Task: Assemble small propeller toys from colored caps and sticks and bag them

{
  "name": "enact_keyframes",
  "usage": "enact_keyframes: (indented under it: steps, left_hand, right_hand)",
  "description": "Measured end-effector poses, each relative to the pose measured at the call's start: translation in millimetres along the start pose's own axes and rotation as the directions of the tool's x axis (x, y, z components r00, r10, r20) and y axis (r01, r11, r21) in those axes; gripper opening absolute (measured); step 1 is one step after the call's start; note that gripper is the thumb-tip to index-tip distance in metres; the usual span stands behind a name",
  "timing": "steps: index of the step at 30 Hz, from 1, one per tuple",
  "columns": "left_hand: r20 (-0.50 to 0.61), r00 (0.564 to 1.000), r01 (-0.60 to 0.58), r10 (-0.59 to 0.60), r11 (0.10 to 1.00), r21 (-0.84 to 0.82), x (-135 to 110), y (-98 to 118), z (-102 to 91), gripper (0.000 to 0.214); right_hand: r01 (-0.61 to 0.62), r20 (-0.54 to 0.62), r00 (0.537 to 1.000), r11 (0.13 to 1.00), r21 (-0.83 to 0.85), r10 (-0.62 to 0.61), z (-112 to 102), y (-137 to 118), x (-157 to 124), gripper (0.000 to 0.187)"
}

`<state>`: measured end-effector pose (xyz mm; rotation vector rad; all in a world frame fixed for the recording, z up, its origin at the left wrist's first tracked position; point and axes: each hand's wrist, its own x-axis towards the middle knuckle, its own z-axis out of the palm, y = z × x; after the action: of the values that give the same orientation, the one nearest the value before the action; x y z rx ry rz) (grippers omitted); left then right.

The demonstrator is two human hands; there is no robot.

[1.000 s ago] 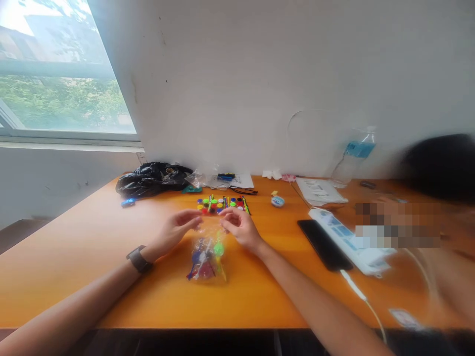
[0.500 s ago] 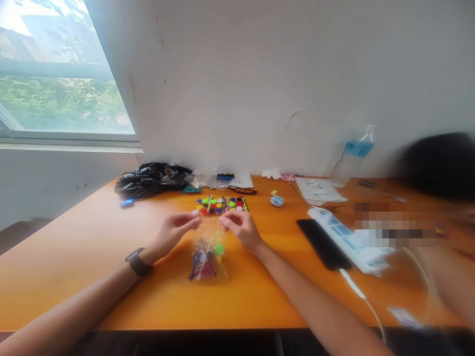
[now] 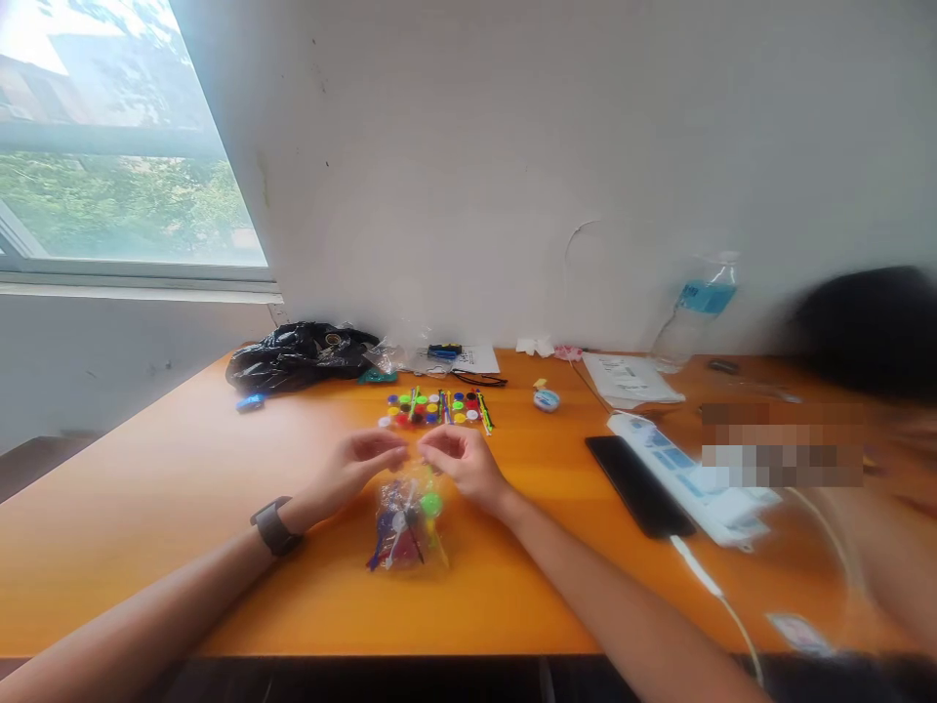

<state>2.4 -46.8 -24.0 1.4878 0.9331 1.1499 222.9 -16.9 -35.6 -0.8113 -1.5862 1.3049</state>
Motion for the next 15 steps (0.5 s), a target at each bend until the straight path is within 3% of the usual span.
enact_keyframes:
  steps: [9, 15]
  left_hand:
    - [-0.080, 0.997, 0.012, -0.016, 0.999, -0.045, 5, -6, -12.5, 0.026]
    - [-0.081, 0.997, -0.012, 0.012, 1.000, 0.005, 4, -5, -13.3, 0.028]
  right_hand:
    - [-0.061, -0.098, 0.993, 0.993, 0.101, 0.071, -10, 3, 6, 0.025]
    - [0.006, -0.108, 0.994, 0.998, 0.066, 0.002, -11, 3, 4, 0.018]
